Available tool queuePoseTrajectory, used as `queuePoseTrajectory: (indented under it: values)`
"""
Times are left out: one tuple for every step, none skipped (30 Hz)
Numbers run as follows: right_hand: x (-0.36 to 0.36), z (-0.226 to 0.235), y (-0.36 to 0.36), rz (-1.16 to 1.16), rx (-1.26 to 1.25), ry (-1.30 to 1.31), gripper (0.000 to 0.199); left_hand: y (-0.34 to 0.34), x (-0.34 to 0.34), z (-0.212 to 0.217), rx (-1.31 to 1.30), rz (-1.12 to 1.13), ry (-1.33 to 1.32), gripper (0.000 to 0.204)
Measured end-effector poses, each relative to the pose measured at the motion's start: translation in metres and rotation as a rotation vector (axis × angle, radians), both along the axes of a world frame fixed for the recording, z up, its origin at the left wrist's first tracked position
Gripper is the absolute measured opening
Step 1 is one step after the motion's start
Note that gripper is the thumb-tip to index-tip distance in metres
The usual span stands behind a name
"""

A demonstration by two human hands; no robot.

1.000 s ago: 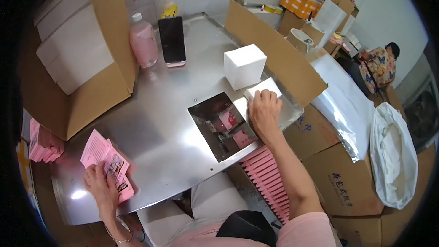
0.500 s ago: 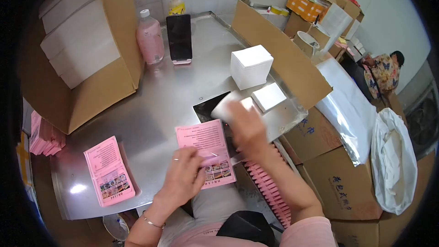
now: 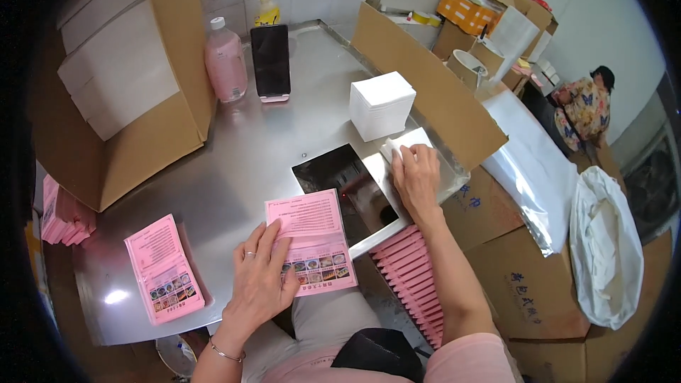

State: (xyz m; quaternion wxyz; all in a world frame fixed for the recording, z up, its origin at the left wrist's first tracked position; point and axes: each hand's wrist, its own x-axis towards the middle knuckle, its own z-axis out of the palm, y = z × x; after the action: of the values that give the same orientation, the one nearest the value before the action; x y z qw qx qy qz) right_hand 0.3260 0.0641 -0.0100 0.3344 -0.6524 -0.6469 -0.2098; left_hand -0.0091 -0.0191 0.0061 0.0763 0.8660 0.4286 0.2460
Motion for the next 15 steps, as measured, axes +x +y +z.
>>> queuePoseTrajectory:
  values:
    - [-0.001, 0.002, 0.001, -0.004, 0.003, -0.059, 0.020, 0.001, 0.000, 0.001, 0.016, 0.000, 0.008, 0.048]
    - [-0.002, 0.001, 0.000, -0.008, 0.004, -0.057, 0.020, 0.001, -0.001, 0.001, 0.016, -0.004, 0.009, 0.048]
    - [-0.001, 0.000, 0.001, -0.015, -0.008, -0.046, 0.019, -0.001, -0.001, 0.000, 0.012, -0.001, 0.016, 0.048]
    - [0.000, 0.000, 0.001, -0.023, -0.019, -0.034, 0.019, -0.001, 0.000, 0.000, 0.009, 0.002, 0.022, 0.048]
    - [0.001, -0.001, 0.002, -0.021, -0.017, -0.035, 0.019, -0.001, 0.001, 0.001, 0.011, 0.003, 0.021, 0.048]
    - [0.001, -0.002, 0.001, -0.025, -0.012, -0.024, 0.019, -0.001, 0.001, 0.002, 0.007, -0.002, 0.023, 0.048]
    - [0.003, -0.003, 0.001, -0.029, -0.006, -0.014, 0.020, -0.002, 0.001, 0.002, 0.004, -0.007, 0.026, 0.048]
    - [0.007, -0.004, 0.000, -0.030, -0.005, -0.014, 0.020, -0.002, 0.001, 0.003, 0.005, -0.008, 0.025, 0.048]
    - [0.009, -0.003, -0.001, -0.006, 0.036, 0.032, 0.022, -0.002, 0.001, 0.003, 0.008, -0.011, 0.014, 0.048]
    - [0.008, -0.001, -0.001, 0.018, 0.077, 0.077, 0.026, -0.002, 0.000, 0.002, 0.011, -0.014, 0.003, 0.048]
    - [0.005, 0.000, -0.006, 0.020, 0.076, 0.079, 0.026, -0.001, -0.001, 0.001, 0.010, -0.012, 0.005, 0.048]
    - [-0.015, 0.010, -0.012, 0.128, 0.056, 0.092, 0.030, 0.002, -0.004, -0.004, 0.013, -0.037, -0.011, 0.050]
    - [-0.032, 0.013, -0.019, 0.229, 0.035, 0.100, 0.034, 0.003, -0.005, -0.006, 0.016, -0.070, -0.033, 0.052]
    - [-0.045, -0.009, -0.035, 0.462, 0.051, -0.143, 0.038, 0.001, -0.004, -0.004, 0.010, -0.078, -0.035, 0.052]
    - [-0.088, 0.009, -0.059, 0.662, -0.029, -0.329, 0.038, 0.000, -0.008, -0.002, -0.030, -0.020, -0.047, 0.057]
